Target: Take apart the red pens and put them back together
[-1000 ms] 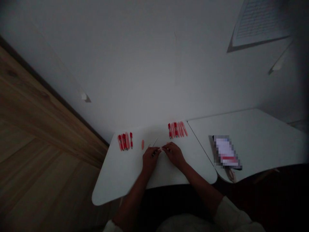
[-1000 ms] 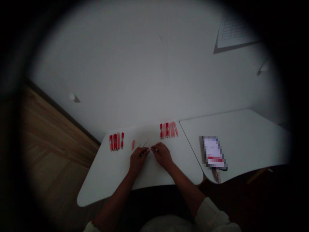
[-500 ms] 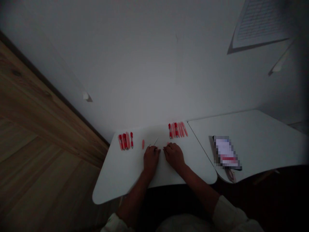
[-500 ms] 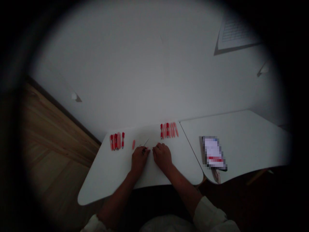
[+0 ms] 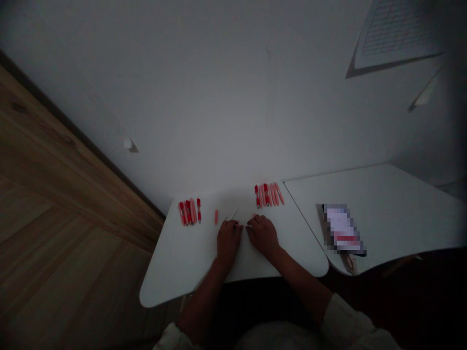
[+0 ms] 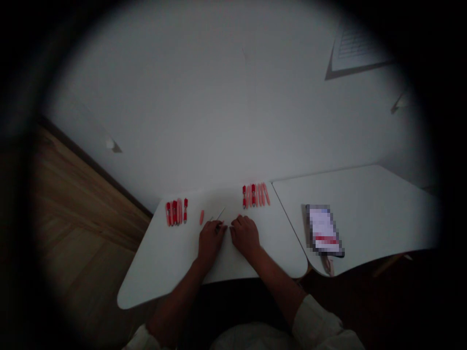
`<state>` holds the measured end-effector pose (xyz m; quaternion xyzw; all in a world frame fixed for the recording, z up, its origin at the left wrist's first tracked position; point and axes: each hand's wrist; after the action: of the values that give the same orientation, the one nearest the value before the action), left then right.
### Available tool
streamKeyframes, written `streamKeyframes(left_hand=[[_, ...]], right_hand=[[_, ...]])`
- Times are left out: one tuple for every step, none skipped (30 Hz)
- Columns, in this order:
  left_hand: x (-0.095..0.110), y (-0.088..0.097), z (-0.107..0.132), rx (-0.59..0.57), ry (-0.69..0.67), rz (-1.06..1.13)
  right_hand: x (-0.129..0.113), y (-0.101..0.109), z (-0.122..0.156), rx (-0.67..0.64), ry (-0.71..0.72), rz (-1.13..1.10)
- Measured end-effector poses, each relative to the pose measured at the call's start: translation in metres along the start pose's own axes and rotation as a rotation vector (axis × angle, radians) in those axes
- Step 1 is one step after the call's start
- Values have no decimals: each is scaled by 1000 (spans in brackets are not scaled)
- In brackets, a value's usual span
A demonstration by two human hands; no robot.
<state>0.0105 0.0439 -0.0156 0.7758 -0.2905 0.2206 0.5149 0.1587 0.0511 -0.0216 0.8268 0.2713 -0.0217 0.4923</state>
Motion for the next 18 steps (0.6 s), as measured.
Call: streamKeyframes(left_hand=[[0,0,0,3,-1,2],[-1,-1,0,4,-1,5],[-1,-1,0,5,-1,5],[0,-1,0,9,-1,5],[0,-1,-1,18,-1,7],[1,-1,-1,35,0,13],[3,1,-2,60,4,20],[4,3,-2,93,10,27],[6,6,-3,135,24,36],[7,10,-3,176,45,47],[8,15,-3,221,78,62],[8,21,-2,262,127,90],[7,28,-2,280,191,128],[5,35,0,294,254,176],[2,42,2,291,297,239],[-2,49,4,297,337,305],[-6,56,7,302,376,373],[-10,62,10,321,412,436]], right_hand=[[0,0,0,-1,-1,-3],[0,-1,0,-1,0,-6],[0,-1,0,-1,1,-11],[0,-1,0,2,1,-21],[0,-1,0,9,-3,-39],[0,-1,-1,24,-15,-67],[1,0,-2,46,-38,-103],[2,0,-3,78,-76,-146],[4,1,-4,117,-131,-195],[6,2,-5,157,-200,-248],[8,4,-5,199,-280,-301],[11,6,-6,232,-358,-360],[13,8,-6,261,-425,-424],[15,10,-5,293,-478,-491],[16,12,-5,320,-518,-565],[16,14,-4,346,-552,-632],[16,16,-3,365,-577,-688],[15,18,-2,377,-591,-732]])
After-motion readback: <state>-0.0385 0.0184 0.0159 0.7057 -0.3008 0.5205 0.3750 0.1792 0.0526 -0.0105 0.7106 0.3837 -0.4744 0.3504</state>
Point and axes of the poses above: each hand's wrist, its own z-axis away from the middle knuckle, its own y-axis out of the back of the hand, x = y × z, and after that the axes turned 3 degrees about z, right-handed
